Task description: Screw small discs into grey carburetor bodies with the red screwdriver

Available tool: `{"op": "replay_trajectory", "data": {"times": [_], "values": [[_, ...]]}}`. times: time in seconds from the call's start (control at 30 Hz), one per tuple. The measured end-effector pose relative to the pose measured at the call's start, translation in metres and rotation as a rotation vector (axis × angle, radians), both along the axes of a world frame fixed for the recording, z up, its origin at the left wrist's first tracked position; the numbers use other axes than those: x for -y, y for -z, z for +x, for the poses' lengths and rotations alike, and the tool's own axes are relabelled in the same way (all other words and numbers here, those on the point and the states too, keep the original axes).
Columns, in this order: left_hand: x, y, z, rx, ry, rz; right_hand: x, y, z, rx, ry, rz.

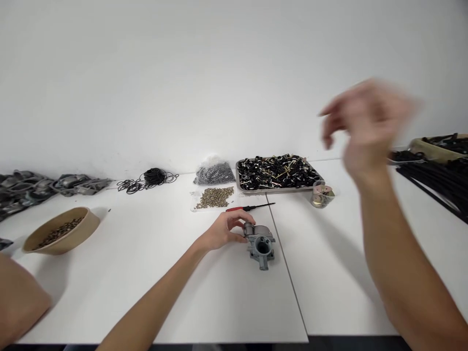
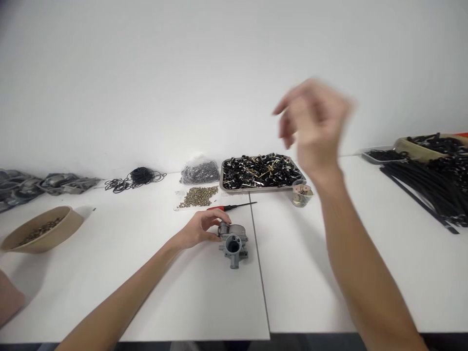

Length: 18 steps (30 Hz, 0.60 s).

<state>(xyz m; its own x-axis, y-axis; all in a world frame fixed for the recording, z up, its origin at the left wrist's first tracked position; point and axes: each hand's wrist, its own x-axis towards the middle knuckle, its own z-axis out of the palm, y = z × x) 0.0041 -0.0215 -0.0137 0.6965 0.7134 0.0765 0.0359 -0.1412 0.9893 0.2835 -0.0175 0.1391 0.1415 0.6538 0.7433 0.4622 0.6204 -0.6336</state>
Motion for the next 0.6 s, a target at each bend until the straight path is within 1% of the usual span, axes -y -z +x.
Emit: {"op": "replay_trajectory", "data": {"times": [0.03, 0.07, 0.13, 0.17, 0.2, 0.27, 0.3, 0.37, 0.5, 0.6], "values": [[0.0, -0.001, 0.0, -0.023, 0.006, 0.001, -0.01, 0.007, -0.002, 0.059, 0.028, -0.08], [0.001, -0.003, -0.001, -0.043, 0.012, -0.001, -0.023, 0.017, -0.004, 0.173, 0.056, -0.204], [0.002, -0.006, -0.002, -0.055, 0.026, -0.028, -0.05, 0.044, -0.006, 0.481, 0.094, -0.504], [0.003, -0.007, -0.003, -0.04, 0.029, -0.052, -0.063, 0.058, -0.007, 0.642, 0.12, -0.625], [0.004, -0.008, -0.004, -0.014, 0.024, -0.08, -0.074, 0.072, -0.007, 0.69, 0.12, -0.673], [0.004, -0.009, -0.005, 0.044, -0.009, -0.12, -0.088, 0.093, -0.009, 0.754, 0.119, -0.725], [0.004, -0.008, -0.006, 0.064, -0.031, -0.129, -0.092, 0.1, -0.01, 0.762, 0.115, -0.728], [0.002, -0.006, -0.007, 0.089, -0.077, -0.132, -0.094, 0.107, -0.012, 0.78, 0.106, -0.733], [-0.002, -0.003, -0.008, 0.122, -0.162, -0.125, -0.096, 0.109, -0.012, 0.763, 0.088, -0.721], [-0.003, -0.004, -0.007, 0.132, -0.249, -0.116, -0.096, 0.104, -0.006, 0.723, 0.105, -0.685]]}}
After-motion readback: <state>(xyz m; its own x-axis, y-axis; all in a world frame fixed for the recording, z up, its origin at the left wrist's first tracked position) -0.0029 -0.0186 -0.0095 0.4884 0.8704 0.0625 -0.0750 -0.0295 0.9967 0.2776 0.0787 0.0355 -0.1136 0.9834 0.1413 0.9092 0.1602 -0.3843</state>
